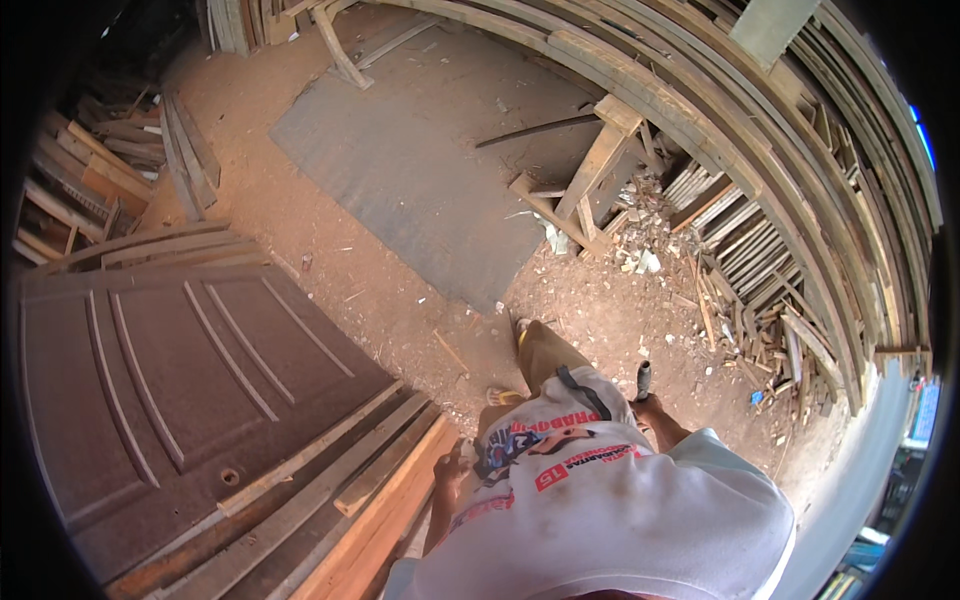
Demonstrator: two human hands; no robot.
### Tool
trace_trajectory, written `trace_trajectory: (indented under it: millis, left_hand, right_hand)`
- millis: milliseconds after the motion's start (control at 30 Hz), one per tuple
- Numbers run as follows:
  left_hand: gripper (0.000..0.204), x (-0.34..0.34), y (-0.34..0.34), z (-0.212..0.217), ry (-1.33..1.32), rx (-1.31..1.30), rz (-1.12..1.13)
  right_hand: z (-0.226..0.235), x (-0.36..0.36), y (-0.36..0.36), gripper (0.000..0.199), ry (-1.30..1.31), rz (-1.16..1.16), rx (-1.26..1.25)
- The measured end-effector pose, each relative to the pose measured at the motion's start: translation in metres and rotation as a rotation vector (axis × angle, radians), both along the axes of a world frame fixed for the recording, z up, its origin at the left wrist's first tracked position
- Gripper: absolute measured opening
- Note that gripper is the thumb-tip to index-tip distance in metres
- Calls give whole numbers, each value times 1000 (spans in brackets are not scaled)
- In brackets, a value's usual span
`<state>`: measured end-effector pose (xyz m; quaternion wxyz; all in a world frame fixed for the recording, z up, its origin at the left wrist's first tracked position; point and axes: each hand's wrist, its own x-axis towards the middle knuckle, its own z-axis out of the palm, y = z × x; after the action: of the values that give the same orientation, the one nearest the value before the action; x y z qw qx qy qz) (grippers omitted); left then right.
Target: The person uses a hammer to strike and break apart wooden planks stacked on the ground. They repeatedly position the wood, strike it with the hammer, and remove broken pieces. The task continues with the same hammering motion on different sections of the wood stack.
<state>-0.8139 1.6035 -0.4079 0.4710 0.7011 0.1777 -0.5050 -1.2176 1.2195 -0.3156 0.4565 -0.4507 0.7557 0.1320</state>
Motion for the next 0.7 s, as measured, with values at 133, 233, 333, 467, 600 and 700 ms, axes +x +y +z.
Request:
trace_trajectory:
  millis: [133, 233, 333, 467, 600, 700]
  left_hand:
    - [37, 111, -95, 36, -106, 22, 58]
    - [37, 189, -156, 49, -117, 23, 117]
    - [38, 229, -231, 78, -123, 50, 66]
    - [36, 269, -324, 90, -258, -76, -149]
    - [38, 291, -442, 103, -184, -155, -474]
    - [41, 286, -545, 154, -256, -232, -711]
  right_hand:
    - [-21, 15, 26, 36, 0, -62, -93]
    - [-46, 45, 18, 41, -87, -158, -153]
    - [-76, 83, -9, 38, -76, -173, -151]
    - [-92, 146, -77, 40, -201, -366, -216]
    - [-115, 184, -152, 35, -341, -430, -380]
    - [-82, 213, -214, 33, -368, -405, -326]
